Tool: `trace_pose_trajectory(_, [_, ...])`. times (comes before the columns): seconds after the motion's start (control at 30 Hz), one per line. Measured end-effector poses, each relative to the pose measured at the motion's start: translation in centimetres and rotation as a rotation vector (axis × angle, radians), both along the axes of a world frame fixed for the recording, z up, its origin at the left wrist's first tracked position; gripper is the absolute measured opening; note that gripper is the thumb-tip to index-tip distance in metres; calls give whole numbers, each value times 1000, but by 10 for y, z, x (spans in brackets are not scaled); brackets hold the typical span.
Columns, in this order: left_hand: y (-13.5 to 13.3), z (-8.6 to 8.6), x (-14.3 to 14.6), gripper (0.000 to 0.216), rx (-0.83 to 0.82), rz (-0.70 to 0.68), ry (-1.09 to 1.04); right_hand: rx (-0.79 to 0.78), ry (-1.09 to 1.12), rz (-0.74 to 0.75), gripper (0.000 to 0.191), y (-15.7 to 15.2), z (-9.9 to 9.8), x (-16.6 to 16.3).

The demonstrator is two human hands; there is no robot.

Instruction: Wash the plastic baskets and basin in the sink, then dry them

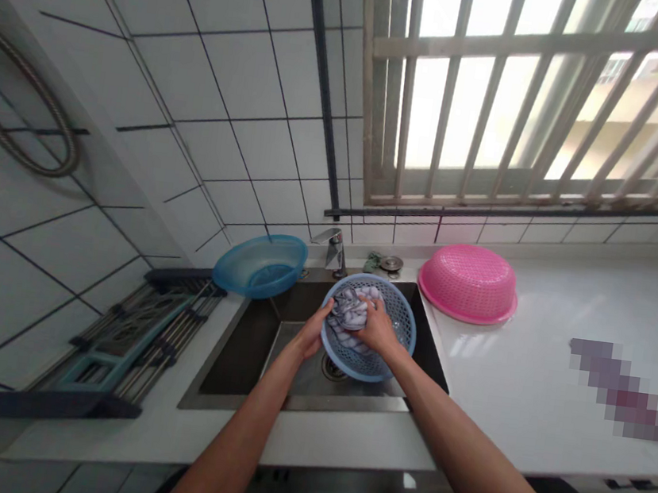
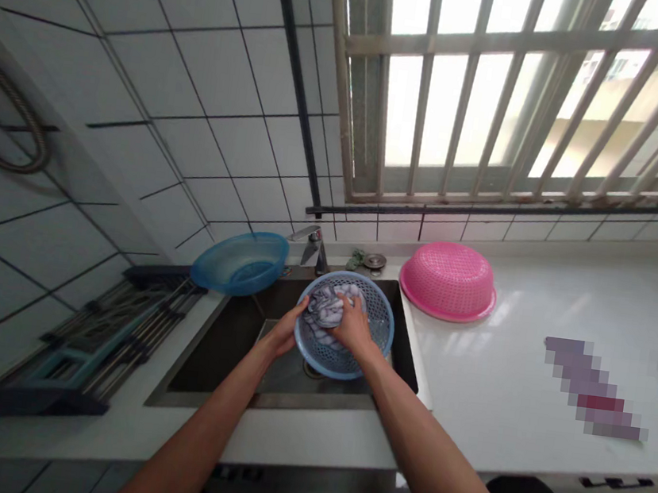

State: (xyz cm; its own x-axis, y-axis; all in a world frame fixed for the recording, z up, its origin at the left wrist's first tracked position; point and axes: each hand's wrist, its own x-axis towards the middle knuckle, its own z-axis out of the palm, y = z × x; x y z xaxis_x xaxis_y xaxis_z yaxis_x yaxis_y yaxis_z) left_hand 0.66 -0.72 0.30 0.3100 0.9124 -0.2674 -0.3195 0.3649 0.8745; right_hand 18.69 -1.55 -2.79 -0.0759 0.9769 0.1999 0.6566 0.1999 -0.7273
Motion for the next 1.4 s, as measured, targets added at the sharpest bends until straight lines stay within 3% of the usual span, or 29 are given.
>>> trace_pose_trajectory(0.1, [-3,5,-2,50,-47,-58,-3,1,28,-19,76,5,4,4])
trace_pose_trajectory(0.23, [-1,6,2,47,-53,-67,-14,54,118,210,39,8,13,4])
trace_pose_trajectory(0.33, [5,2,2,48,9,22,-13,55,111,388,37,4,21,1])
trace_pose_trajectory(0.43, [13,-4,-4,47,130,176,-1,-77,-88,472,33,0,24,0])
trace_pose_trajectory(0.57, [18,-6,-14,47,135,227,19,-275,-335,174,31,0,20,11])
trace_pose_trajectory(0.63, [18,-3,-19,49,122,205,17,-293,-353,13,33,3,19,21])
trace_pose_trajectory(0.83, [11,3,-26,51,26,38,-34,-131,-28,-271,53,15,17,42])
trace_pose_trajectory(0.9, [8,2,-22,51,24,-41,-13,-110,104,-288,53,20,10,39])
trace_pose_trajectory(1.03, [5,-3,-10,48,32,-113,-27,-129,430,-99,43,25,-5,20])
trace_pose_trajectory(1.13, [7,-6,-6,48,-3,-100,-65,-85,588,126,44,20,-3,6])
trace_pose_trajectory(1.23, [8,-5,-6,53,-19,-75,-105,24,505,323,41,11,5,-1])
trace_pose_trajectory(1.4, [11,-6,-9,54,-70,-31,-186,317,259,455,54,-2,23,-2])
